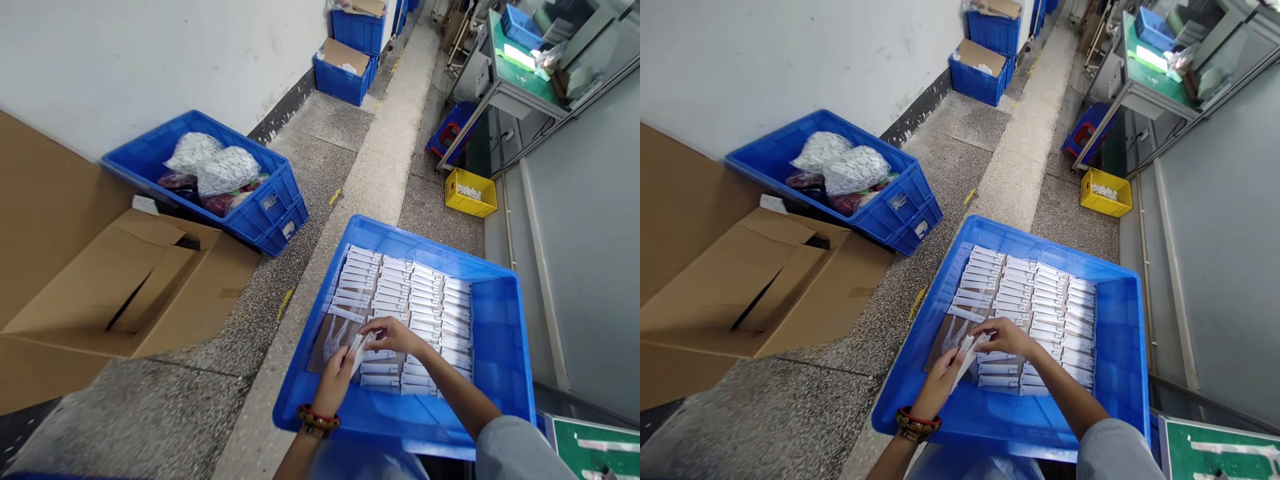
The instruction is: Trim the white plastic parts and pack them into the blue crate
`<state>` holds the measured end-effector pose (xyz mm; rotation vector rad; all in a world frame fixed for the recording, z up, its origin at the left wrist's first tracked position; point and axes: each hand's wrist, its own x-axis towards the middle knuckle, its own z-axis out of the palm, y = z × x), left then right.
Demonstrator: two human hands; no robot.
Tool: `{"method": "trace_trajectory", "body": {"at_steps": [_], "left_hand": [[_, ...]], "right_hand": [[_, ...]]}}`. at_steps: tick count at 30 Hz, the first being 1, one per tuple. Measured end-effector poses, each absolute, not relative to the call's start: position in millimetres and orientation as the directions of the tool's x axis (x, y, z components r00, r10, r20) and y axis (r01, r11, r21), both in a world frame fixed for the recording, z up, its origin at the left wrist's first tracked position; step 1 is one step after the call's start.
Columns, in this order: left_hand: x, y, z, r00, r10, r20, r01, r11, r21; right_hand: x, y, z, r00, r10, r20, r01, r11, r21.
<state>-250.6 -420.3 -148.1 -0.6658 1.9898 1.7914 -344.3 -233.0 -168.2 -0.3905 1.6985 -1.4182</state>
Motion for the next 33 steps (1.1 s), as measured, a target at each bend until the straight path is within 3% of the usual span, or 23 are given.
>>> {"method": "trace_trajectory", "body": {"at_steps": [2,6,11,15,19,26,29,33], "left_hand": [[-252.1,-422.5,-147.3,-0.853,-0.076,-0.517,-0.522,0.120,0.844],[-253.4,-424.1,-144.8,-0.869,-0.112,-0.483,-0.495,0.155,0.855],[-249.9,-419.5,-146.6,-0.847,0.012,-0.532,-0.522,0.173,0.835],[-249.0,-419.0,-149.1,-0.846,0.000,-0.534,-0.523,0.199,0.829],[-248.4,-419.1,-156.6,-0.876,0.001,-0.482,-0.465,0.263,0.845],[-241.0,-417.9,-170.0,-0.927,-0.003,-0.374,-0.328,0.486,0.810],[-242.0,-416.5,-161.4,-0.930,0.078,-0.360,-0.229,0.643,0.731],[-245.5,-412.1,-148.8,-0.873,0.200,-0.445,-0.148,0.760,0.633]], "right_hand": [[-348.0,-217.7,-168.7,-0.640,-0.609,-0.468,0.320,0.343,-0.883],[-351.7,-201.5,-186.3,-0.830,-0.270,-0.488,0.357,0.414,-0.837],[-329.9,-240.0,-218.5,-0.929,-0.108,-0.354,0.228,0.586,-0.777],[-319.9,-278.9,-237.8,-0.950,-0.247,-0.192,-0.095,0.813,-0.575],[-326.4,-290.9,-248.6,-0.911,-0.381,-0.159,-0.297,0.873,-0.387],[-329.5,-269.9,-245.3,-0.867,-0.482,-0.125,-0.411,0.834,-0.369],[-328.0,-254.1,-242.0,-0.811,-0.566,-0.147,-0.487,0.793,-0.366],[-326.7,-251.6,-244.2,-0.736,-0.651,-0.183,-0.570,0.743,-0.351]]}}
